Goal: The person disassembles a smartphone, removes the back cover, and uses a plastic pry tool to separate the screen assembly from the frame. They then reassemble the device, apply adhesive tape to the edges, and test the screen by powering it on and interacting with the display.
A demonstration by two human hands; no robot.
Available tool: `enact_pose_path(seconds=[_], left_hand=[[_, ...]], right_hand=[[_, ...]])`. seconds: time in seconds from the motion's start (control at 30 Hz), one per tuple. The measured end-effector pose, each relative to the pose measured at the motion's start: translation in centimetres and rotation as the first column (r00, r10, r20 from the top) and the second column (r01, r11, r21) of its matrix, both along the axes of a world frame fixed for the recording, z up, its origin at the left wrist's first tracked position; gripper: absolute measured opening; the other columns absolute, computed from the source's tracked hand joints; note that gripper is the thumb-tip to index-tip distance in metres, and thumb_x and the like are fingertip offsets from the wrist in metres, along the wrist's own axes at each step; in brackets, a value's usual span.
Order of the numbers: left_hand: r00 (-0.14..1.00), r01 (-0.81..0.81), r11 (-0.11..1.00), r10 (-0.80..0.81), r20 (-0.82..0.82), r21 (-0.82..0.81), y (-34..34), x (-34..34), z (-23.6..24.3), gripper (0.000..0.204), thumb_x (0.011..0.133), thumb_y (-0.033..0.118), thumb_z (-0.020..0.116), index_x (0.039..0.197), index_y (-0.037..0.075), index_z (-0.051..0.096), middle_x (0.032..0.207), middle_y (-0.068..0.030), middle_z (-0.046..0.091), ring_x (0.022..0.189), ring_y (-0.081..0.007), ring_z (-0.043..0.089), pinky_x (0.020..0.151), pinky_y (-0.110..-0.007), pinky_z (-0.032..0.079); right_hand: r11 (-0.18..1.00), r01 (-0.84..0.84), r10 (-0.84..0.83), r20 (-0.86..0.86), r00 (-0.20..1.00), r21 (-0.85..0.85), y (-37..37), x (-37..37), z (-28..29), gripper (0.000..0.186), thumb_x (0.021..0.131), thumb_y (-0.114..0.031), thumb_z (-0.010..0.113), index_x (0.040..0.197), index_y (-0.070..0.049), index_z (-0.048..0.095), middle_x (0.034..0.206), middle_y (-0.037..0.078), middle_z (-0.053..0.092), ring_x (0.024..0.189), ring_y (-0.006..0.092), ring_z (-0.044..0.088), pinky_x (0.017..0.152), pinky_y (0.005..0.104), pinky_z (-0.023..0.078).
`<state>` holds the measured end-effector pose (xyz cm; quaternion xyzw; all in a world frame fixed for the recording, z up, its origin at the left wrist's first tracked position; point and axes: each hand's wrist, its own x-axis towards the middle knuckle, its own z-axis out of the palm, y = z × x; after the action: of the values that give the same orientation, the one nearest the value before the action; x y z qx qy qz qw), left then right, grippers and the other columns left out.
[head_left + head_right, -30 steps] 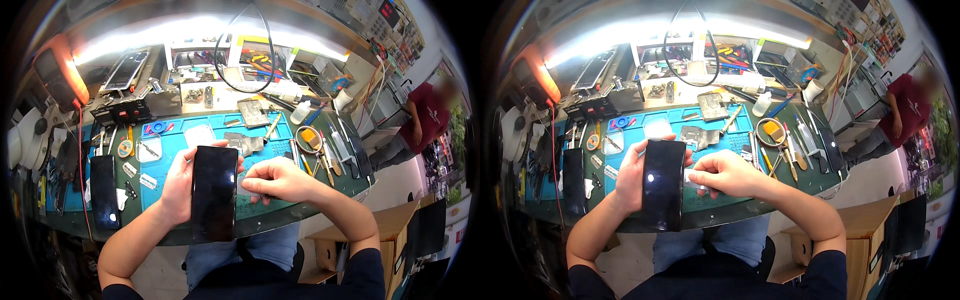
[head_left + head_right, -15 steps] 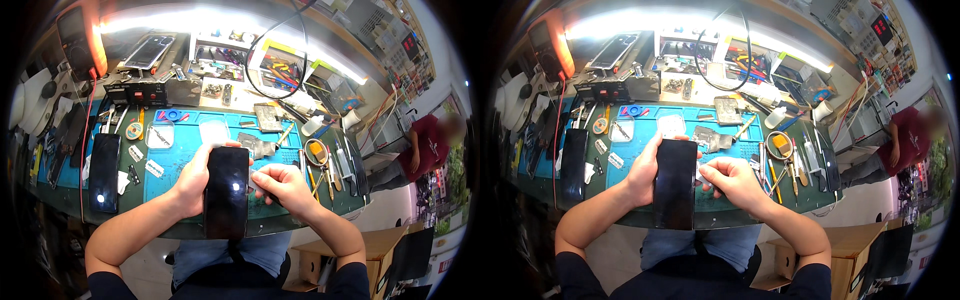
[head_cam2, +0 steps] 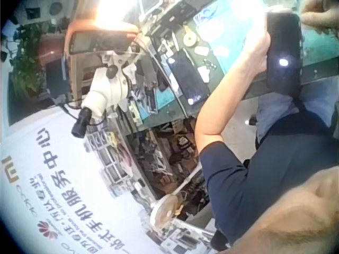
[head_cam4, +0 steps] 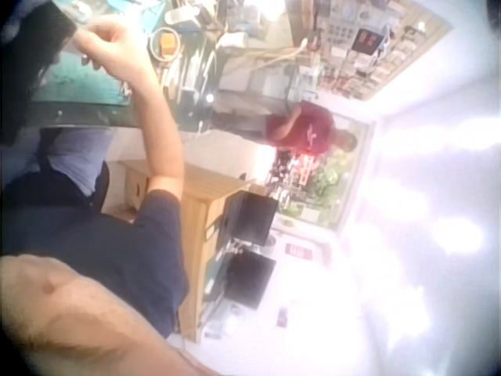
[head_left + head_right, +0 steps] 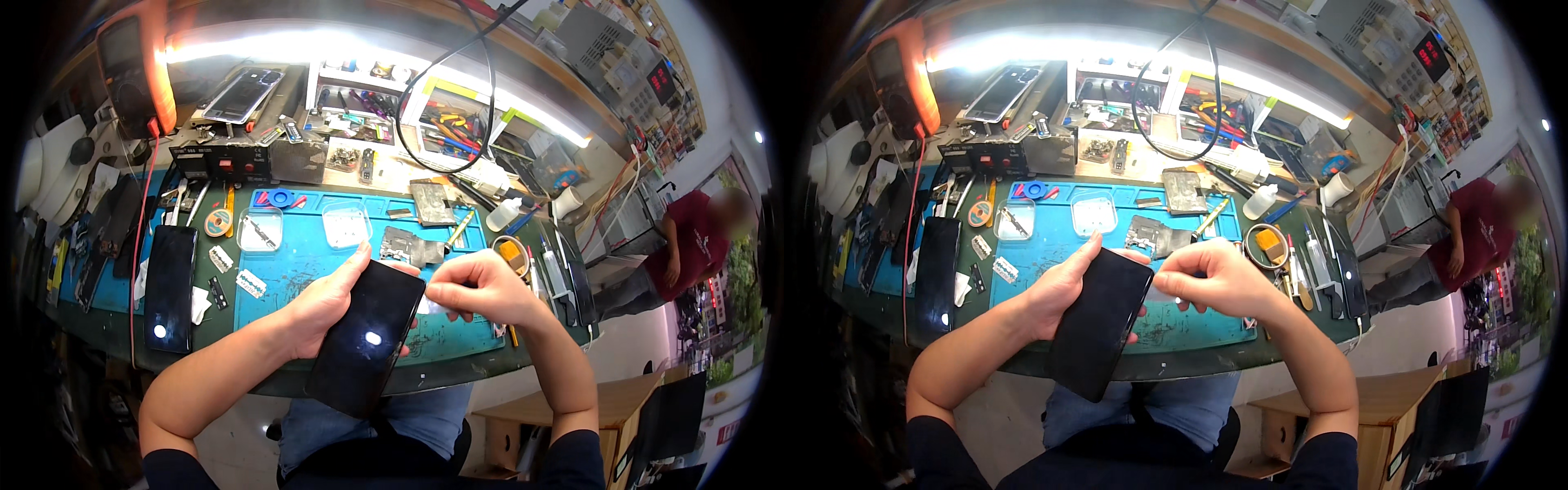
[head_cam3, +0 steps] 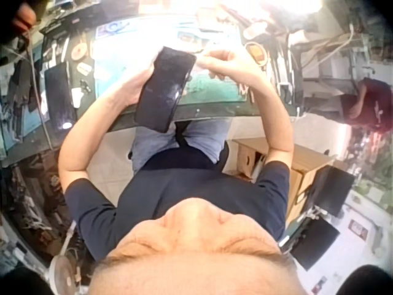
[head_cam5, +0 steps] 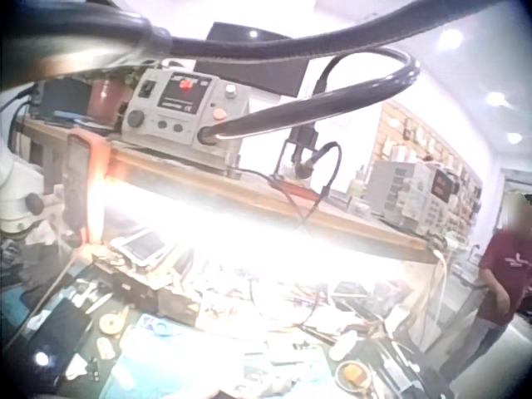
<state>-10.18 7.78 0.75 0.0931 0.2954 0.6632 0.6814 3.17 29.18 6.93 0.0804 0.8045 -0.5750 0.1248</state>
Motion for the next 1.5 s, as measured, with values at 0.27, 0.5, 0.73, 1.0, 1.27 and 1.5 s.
enact_pose_path(seconds=[0.27,0.5,0.73,1.0,1.27,1.5], left_hand=[[0.975,-0.122,0.991,0.11,-0.194,-0.048,-0.1,-0.3,-0.3,0.06,0.106,0.057,0.044,0.124,0.002,0.058,0.102,-0.0127,0.07,0.088,-0.0208,0.071,0.077,-0.036,0.061],[0.863,-0.46,0.888,0.44,-0.249,-0.026,0.5,-0.1,0.7,0.065,0.094,0.068,0.056,0.125,0.011,0.058,0.089,-0.0035,0.063,0.073,-0.0119,0.063,0.062,-0.029,0.055],[0.624,-0.651,0.69,0.723,-0.295,0.315,0.8,-0.3,1.5,0.065,0.099,0.059,0.053,0.137,0.007,0.048,0.085,0.0029,0.049,0.061,-0.0037,0.044,0.049,-0.021,0.036],[0.557,-0.571,0.707,0.707,-0.436,0.418,-1.0,-0.4,1.9,0.079,0.107,0.045,0.052,0.165,0.021,0.004,0.155,-0.0177,0.031,0.135,-0.028,0.05,0.105,-0.042,0.051],[0.415,-0.393,0.8,0.594,-0.689,0.453,-2.3,2.0,1.6,0.101,0.091,0.005,0.067,0.166,0.017,0.0,0.161,-0.0246,0.016,0.147,-0.0378,0.038,0.114,-0.045,0.043],[0.414,-0.363,0.817,0.573,-0.708,0.448,-2.7,2.2,1.6,0.106,0.086,-0.005,0.06,0.165,0.021,-0.005,0.163,-0.0227,0.013,0.149,-0.0382,0.034,0.113,-0.047,0.044]], right_hand=[[0.974,-0.174,0.16,0.106,0.981,0.142,1.5,1.1,0.5,0.026,0.1,-0.029,0.066,0.099,-0.004,0.074,0.077,0.0,0.069,0.061,0.0051,0.06,0.053,0.0228,0.048],[0.361,0.462,0.199,-0.551,0.811,0.81,-0.6,3.1,-2.9,0.036,0.086,-0.03,0.078,0.113,-0.008,0.07,0.103,0.005,0.07,0.106,0.0264,0.062,0.092,0.0414,0.046],[0.776,-0.002,-0.073,-0.093,0.993,-0.63,-9.2,0.5,-4.5,0.067,0.095,-0.033,0.076,0.143,-0.001,0.04,0.136,0.02,0.056,0.124,0.0224,0.056,0.103,0.0363,0.047],[0.977,0.139,-0.185,-0.322,0.928,-0.159,-8.3,1.1,-4.3,0.08,0.088,-0.055,0.076,0.148,-0.009,0.051,0.124,0.015,0.064,0.108,0.0223,0.063,0.09,0.0365,0.053],[0.991,0.131,-0.116,-0.421,0.9,0.007,-7.4,1.9,-4.9,0.079,0.087,-0.052,0.077,0.149,-0.009,0.052,0.134,0.012,0.061,0.112,0.0213,0.061,0.091,0.0332,0.051],[0.99,0.141,-0.132,-0.451,0.882,-0.014,-7.9,1.9,-5.2,0.08,0.087,-0.057,0.076,0.143,-0.005,0.056,0.122,0.018,0.064,0.111,0.0288,0.062,0.094,0.0397,0.051]])
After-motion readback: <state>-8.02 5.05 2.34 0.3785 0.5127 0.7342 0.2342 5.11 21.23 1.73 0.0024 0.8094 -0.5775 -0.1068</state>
